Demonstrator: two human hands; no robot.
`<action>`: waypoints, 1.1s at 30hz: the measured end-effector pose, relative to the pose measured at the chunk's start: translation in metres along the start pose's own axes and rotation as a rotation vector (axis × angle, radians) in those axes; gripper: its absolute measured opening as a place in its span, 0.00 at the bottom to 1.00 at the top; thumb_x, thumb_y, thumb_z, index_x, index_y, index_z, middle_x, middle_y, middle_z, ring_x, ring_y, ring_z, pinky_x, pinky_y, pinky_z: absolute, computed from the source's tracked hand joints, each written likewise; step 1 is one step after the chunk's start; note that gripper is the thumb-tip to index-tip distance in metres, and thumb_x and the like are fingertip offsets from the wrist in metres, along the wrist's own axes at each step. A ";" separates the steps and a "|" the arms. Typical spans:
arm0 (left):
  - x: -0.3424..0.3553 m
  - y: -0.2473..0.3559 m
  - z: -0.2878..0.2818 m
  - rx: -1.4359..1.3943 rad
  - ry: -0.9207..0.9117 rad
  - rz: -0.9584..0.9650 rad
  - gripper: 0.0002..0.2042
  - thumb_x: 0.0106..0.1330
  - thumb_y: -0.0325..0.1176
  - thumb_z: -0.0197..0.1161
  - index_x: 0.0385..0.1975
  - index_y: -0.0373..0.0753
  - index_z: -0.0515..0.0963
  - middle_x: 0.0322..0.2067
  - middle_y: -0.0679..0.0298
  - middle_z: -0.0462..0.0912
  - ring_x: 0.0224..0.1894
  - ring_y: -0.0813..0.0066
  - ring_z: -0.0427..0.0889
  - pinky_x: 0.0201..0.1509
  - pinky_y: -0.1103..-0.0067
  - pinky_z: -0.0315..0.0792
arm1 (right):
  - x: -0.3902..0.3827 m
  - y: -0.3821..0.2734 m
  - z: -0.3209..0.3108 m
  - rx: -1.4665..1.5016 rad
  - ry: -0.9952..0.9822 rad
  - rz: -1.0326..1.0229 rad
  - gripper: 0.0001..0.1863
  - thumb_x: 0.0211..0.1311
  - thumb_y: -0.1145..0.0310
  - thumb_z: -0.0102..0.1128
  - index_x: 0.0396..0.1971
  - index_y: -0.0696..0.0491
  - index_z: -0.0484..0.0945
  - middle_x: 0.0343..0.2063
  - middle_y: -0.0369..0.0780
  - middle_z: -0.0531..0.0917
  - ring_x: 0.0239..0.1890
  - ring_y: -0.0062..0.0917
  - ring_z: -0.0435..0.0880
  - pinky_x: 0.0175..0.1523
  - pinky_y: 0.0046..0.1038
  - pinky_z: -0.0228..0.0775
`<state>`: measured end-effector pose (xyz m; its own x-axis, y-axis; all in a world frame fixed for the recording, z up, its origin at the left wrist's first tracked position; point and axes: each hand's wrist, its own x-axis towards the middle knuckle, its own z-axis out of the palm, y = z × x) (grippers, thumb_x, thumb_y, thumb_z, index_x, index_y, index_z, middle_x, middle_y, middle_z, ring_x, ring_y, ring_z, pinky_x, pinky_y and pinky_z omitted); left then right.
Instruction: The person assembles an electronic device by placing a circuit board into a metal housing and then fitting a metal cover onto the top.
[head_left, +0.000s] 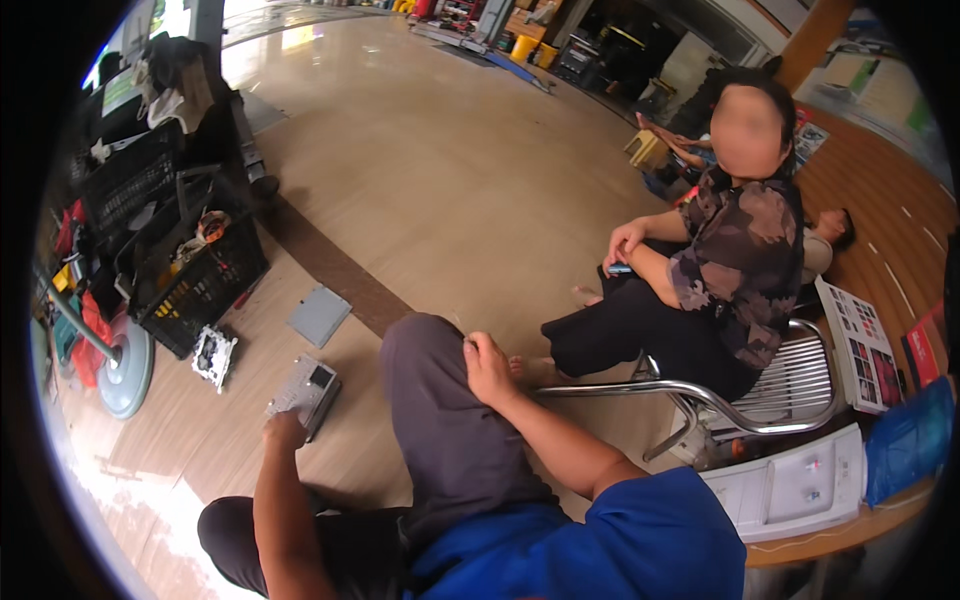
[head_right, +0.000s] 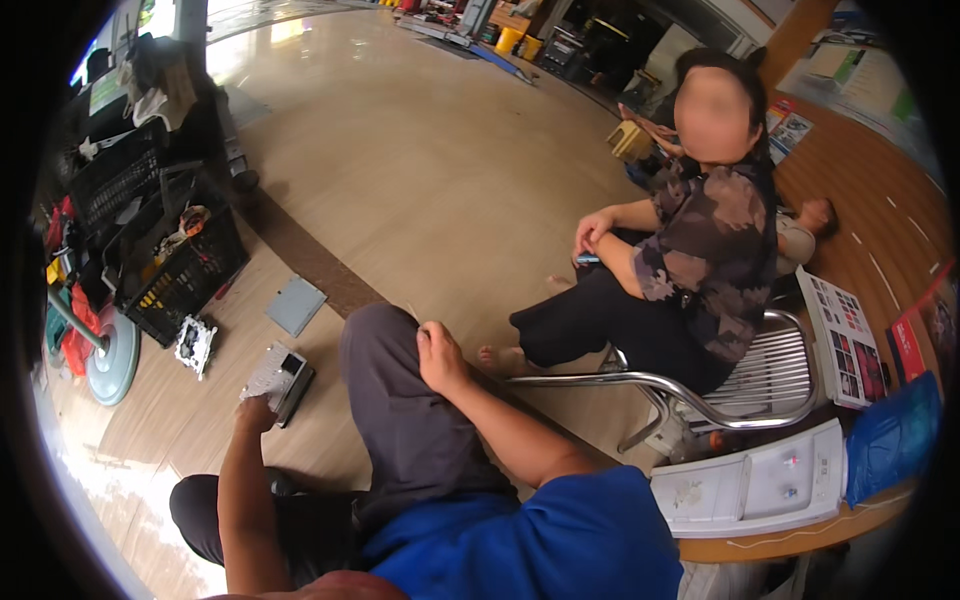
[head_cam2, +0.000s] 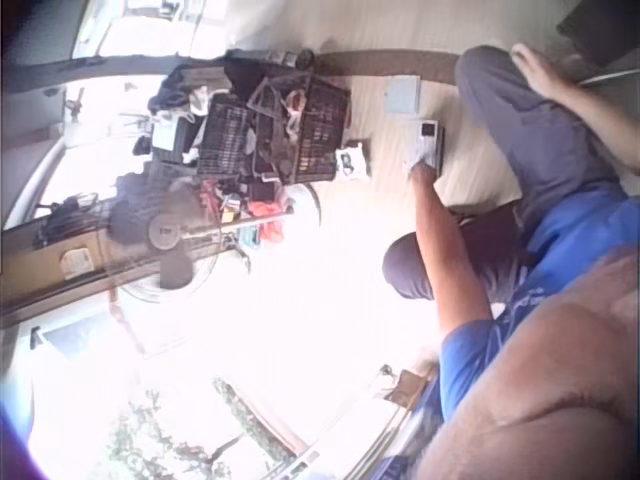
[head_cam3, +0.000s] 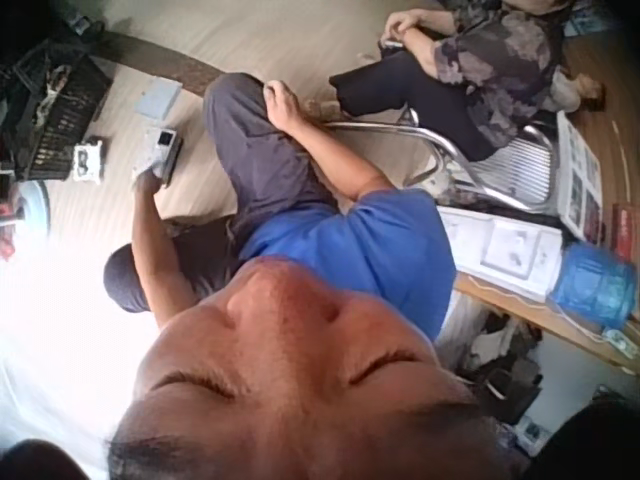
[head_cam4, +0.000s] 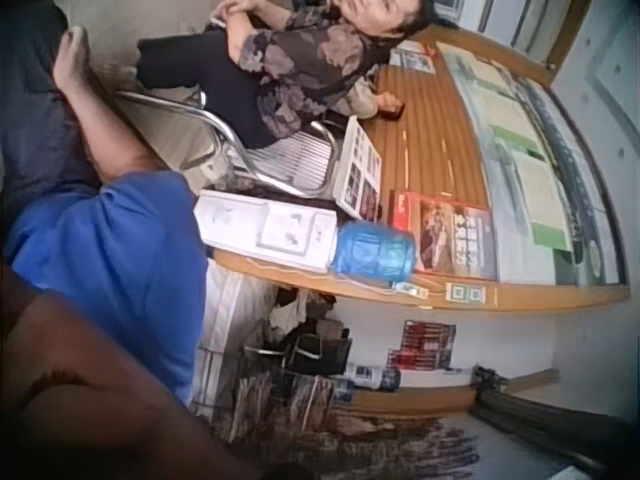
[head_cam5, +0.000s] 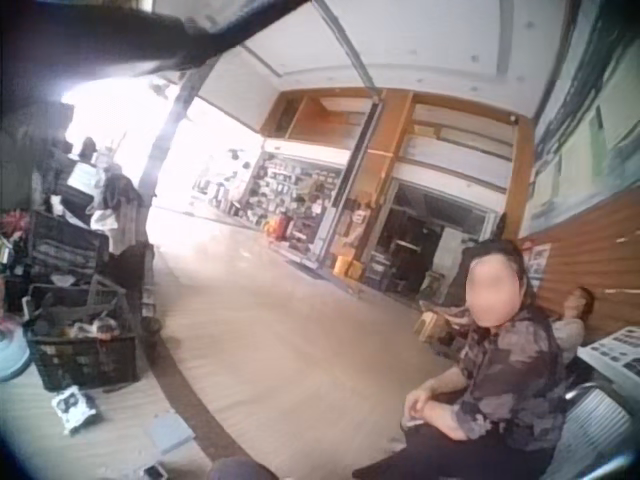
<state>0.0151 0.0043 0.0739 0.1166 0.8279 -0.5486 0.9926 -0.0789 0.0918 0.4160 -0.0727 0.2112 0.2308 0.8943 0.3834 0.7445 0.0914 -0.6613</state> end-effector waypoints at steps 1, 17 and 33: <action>-0.003 0.004 -0.005 -0.021 0.044 -0.050 0.25 0.60 0.37 0.61 0.59 0.40 0.71 0.53 0.53 0.79 0.55 0.57 0.79 0.56 0.66 0.74 | 0.000 0.002 0.005 -0.025 0.018 0.001 0.11 0.69 0.67 0.50 0.43 0.58 0.72 0.40 0.51 0.79 0.45 0.46 0.78 0.49 0.38 0.70; 0.029 0.002 0.000 -0.164 0.092 -0.288 0.38 0.50 0.47 0.75 0.59 0.39 0.65 0.51 0.51 0.79 0.54 0.56 0.78 0.54 0.65 0.74 | -0.012 0.044 -0.025 0.104 0.071 0.019 0.09 0.69 0.69 0.50 0.43 0.58 0.72 0.40 0.49 0.80 0.47 0.42 0.78 0.51 0.34 0.68; 0.080 -0.010 -0.011 -0.243 0.114 -0.074 0.32 0.41 0.45 0.80 0.46 0.37 0.75 0.46 0.53 0.81 0.52 0.52 0.78 0.53 0.64 0.74 | -0.014 0.077 -0.026 0.308 -0.004 0.152 0.13 0.72 0.68 0.47 0.48 0.61 0.72 0.43 0.43 0.79 0.47 0.27 0.75 0.57 0.28 0.65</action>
<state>0.0141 0.0774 0.0389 0.0265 0.8845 -0.4657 0.9598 0.1078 0.2593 0.4865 -0.0894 0.1713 0.3218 0.9093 0.2638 0.4773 0.0848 -0.8747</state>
